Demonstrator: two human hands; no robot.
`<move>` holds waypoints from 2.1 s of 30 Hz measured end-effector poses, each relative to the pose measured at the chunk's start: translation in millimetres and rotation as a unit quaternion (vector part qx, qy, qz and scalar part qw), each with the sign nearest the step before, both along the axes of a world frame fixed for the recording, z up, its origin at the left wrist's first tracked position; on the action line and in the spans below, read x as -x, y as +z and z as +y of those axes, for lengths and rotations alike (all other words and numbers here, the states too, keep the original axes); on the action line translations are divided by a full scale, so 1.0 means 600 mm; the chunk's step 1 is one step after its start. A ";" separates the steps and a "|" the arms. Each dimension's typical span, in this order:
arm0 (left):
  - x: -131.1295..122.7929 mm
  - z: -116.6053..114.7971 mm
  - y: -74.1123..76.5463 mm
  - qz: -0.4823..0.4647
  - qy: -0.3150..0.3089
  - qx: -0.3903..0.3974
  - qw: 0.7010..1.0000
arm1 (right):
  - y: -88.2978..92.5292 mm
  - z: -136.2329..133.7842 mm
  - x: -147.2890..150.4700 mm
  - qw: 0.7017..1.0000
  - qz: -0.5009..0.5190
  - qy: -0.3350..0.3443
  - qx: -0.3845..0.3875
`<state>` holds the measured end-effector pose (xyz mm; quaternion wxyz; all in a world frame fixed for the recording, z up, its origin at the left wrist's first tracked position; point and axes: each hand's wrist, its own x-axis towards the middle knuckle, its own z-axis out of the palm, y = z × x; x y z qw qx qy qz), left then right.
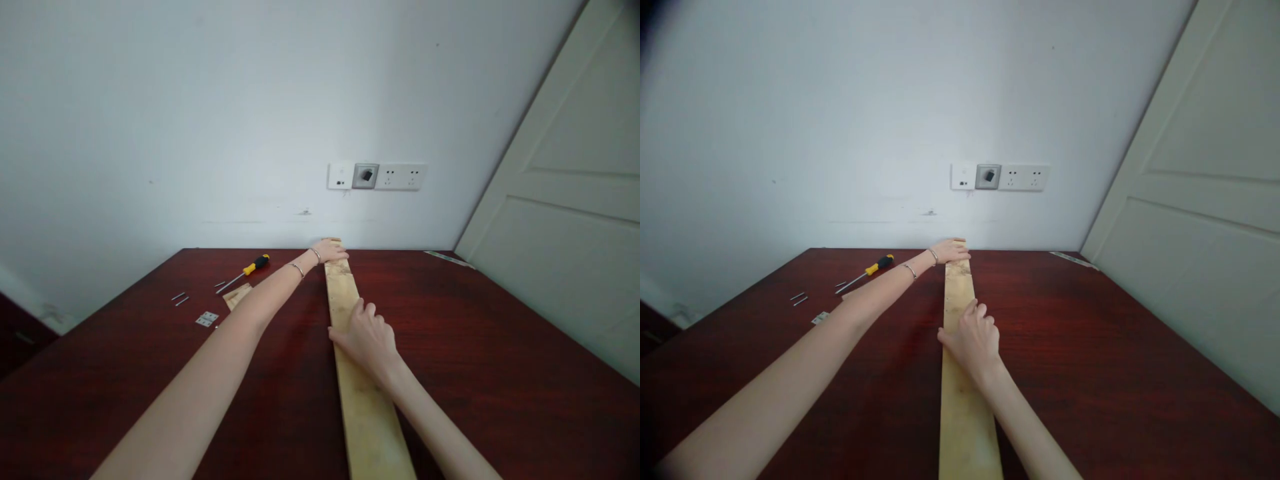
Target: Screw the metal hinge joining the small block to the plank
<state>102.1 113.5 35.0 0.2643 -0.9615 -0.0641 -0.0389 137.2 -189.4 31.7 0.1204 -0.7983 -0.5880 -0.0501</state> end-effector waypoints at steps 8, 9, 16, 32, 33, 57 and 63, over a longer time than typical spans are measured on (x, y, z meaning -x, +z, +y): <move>-0.014 0.016 -0.028 0.012 0.014 0.026 1.000 | -0.008 0.012 0.008 1.000 0.006 -0.017 -0.021; -0.013 0.016 -0.029 0.016 0.018 0.027 0.999 | -0.011 0.014 0.007 1.000 0.006 -0.016 -0.019; -0.001 0.013 -0.032 0.024 0.043 0.043 0.998 | -0.025 0.023 0.003 1.000 0.014 -0.006 -0.004; 0.003 0.022 -0.047 0.044 0.062 0.067 0.995 | -0.029 0.037 0.006 0.999 0.034 0.010 0.018; 0.004 0.022 -0.047 0.039 0.061 0.070 0.995 | -0.028 0.038 0.007 0.999 0.034 0.012 0.018; 0.025 0.042 -0.057 0.024 0.064 0.082 0.994 | -0.026 0.051 0.028 0.999 0.043 0.016 0.018; 0.027 0.043 -0.058 0.019 0.072 0.082 0.994 | -0.026 0.054 0.028 0.999 0.041 0.022 0.018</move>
